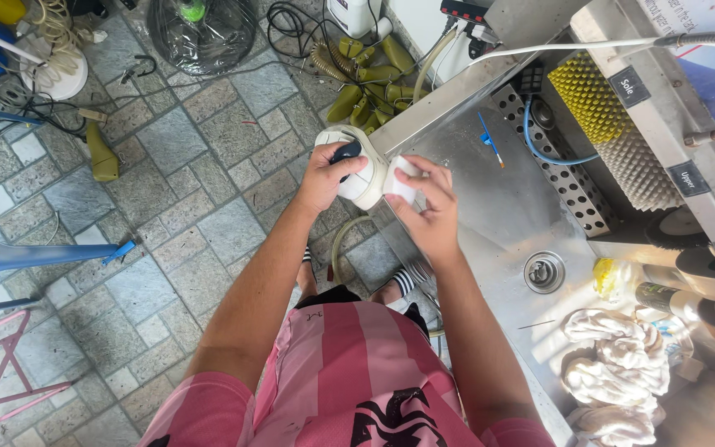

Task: The person cleans a white sneaker by first scrubbing it with a white sponge, then spraying it with a blue handheld spray gun, and finally wiping it with a white cloth. The person handles the shoe and cleaning tools over a stainless steel sink.

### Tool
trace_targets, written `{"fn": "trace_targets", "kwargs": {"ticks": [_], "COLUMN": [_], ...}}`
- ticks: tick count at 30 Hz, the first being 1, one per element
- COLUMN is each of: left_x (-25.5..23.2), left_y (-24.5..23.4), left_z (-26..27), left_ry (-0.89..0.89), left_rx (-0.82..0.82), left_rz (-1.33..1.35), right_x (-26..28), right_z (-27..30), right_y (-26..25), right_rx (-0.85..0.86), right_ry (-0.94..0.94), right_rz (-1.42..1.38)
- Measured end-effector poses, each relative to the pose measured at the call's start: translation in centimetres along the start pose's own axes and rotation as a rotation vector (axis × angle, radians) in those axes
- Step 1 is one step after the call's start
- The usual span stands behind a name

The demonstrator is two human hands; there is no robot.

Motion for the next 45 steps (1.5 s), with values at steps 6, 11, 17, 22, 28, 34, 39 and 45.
{"fn": "trace_targets", "kwargs": {"ticks": [6,11,17,22,28,34,39,45], "left_x": [-2.3,-3.0,-2.9,-2.1,-0.4,0.4,1.0,0.5], "left_y": [-1.2,-2.7,-4.0,-5.5,-5.9,-6.3,-6.3,-5.7], "left_z": [0.9,0.5,0.8,1.3,2.4,3.1,3.2,3.2], "left_ry": [0.089,0.047,0.039,0.052,0.030,0.052,0.048,0.071], "left_rx": [0.104,0.102,0.074,0.040,0.021,0.010,0.019,0.014], "left_rz": [-0.287,-0.275,-0.217,-0.220,-0.154,-0.205,-0.170,-0.154], "right_x": [-4.7,-3.8,-0.8,0.0,0.2,3.9,4.2,4.7], "right_z": [1.2,2.8,2.0,1.3,0.4,1.0,0.6,1.5], "right_y": [0.4,1.8,3.8,5.2,6.6,6.8,6.3,6.8], "right_rx": [-0.042,-0.001,0.088,0.152,0.207,0.275,0.176,0.246], "right_ry": [0.323,0.282,0.196,0.223,0.217,-0.009,-0.048,-0.142], "right_rz": [-0.372,-0.473,-0.448,-0.521,-0.488,-0.027,0.084,0.003]}}
Point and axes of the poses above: each hand's wrist, its own z-axis away from the middle knuckle, its own y-axis out of the palm, x = y × z, the point moved 6 cm from there along -z, towards the middle knuckle, and after that the axes turned 1 degree about -z, right-handed, at the moved point
